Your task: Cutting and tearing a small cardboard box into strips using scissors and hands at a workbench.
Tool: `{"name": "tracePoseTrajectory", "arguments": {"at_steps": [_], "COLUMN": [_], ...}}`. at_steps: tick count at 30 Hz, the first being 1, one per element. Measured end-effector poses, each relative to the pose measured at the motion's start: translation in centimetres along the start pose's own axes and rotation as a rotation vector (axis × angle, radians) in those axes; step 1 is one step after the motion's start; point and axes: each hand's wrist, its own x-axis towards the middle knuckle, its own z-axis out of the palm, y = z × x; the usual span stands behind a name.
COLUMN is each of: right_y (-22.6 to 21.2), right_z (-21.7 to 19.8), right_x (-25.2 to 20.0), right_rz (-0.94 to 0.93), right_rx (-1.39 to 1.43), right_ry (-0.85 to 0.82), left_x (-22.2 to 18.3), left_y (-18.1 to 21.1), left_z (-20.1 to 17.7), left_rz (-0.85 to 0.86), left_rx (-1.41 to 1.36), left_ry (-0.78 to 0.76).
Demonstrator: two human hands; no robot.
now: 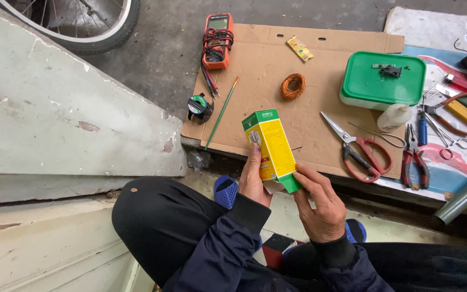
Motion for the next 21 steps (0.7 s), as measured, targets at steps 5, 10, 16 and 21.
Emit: {"name": "tracePoseTrajectory", "arguments": {"at_steps": [5,10,16,21], "right_y": [1.1,1.6,1.2,1.2], "right_z": [0.0,-0.1,0.0,-2.8], "right_x": [-0.7,-1.8,-1.5,0.3], "right_rz": [0.006,-0.069,-0.087,0.33], "right_rx": [0.0,-0.091,-0.206,0.038], "right_ry": [-0.001,-0.028,-0.132,-0.056], "left_x": [0.8,0.2,-0.8,-1.7], "left_y": [0.7,2.8,4.3,4.8], "left_z": [-0.1,1.7,3.4,3.0], "left_rz": [0.153,0.283,0.504,0.706], "left_rx": [0.1,0.426,0.546,0.762], "left_ry": [-0.127,-0.136,-0.129,-0.148]}}
